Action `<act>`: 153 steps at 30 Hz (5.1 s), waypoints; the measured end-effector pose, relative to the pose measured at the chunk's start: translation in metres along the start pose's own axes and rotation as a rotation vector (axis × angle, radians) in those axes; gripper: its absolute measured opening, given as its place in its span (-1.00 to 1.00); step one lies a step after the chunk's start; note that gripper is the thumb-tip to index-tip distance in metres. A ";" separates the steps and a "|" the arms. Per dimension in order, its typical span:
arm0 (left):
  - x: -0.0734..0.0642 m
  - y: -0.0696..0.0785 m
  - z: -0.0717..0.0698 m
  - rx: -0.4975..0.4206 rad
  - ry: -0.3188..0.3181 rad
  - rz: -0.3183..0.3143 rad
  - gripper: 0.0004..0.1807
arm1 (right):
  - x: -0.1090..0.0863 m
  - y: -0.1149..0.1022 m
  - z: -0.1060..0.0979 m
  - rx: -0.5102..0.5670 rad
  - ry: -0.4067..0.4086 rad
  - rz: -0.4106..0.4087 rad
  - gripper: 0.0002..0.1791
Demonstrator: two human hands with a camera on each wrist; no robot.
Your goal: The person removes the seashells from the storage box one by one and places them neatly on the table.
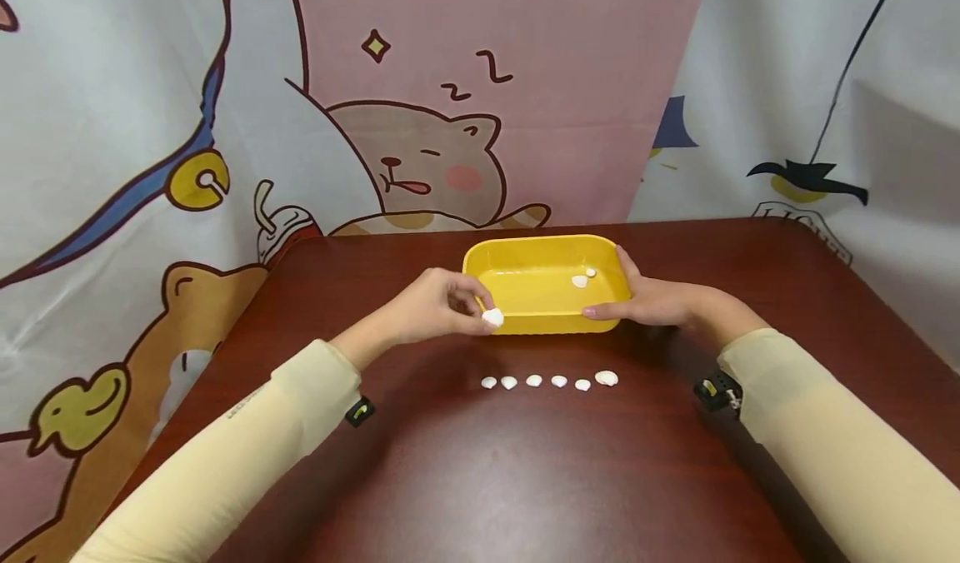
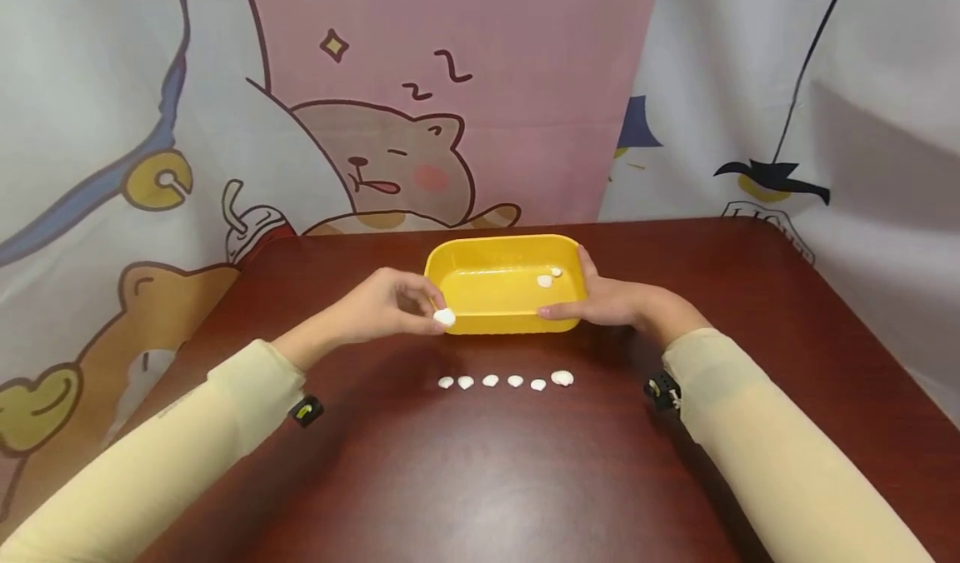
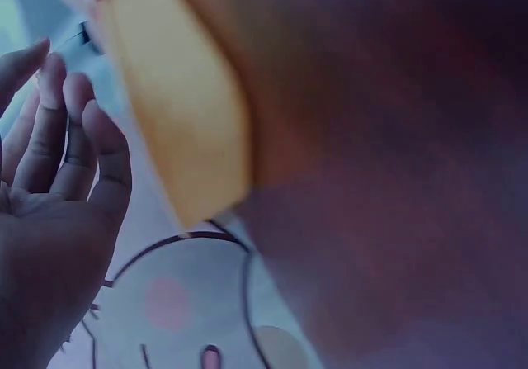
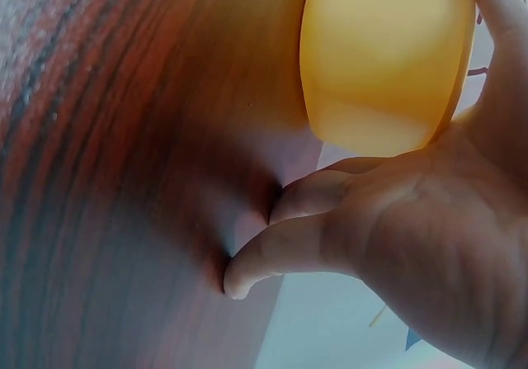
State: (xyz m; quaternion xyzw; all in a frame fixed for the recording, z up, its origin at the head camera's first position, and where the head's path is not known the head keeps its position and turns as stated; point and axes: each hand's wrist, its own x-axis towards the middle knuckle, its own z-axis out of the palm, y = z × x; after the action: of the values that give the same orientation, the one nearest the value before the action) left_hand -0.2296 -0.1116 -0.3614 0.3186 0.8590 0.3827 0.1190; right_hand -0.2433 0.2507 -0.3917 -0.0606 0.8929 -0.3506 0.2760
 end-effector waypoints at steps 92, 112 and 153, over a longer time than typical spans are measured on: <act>0.171 0.003 0.073 0.259 -0.132 -0.175 -0.46 | 0.001 -0.003 0.003 -0.053 0.031 -0.047 0.53; 0.175 0.006 0.084 0.286 -0.045 -0.205 -0.67 | 0.002 -0.001 0.003 -0.047 0.025 -0.032 0.53; 0.180 0.009 0.081 0.435 -0.144 -0.128 -0.74 | -0.001 -0.001 0.003 -0.051 0.026 -0.045 0.53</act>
State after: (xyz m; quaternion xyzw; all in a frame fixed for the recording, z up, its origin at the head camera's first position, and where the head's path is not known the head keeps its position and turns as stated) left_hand -0.3276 0.0549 -0.4027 0.3082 0.9289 0.1567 0.1324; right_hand -0.2409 0.2483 -0.3925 -0.0830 0.9034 -0.3347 0.2549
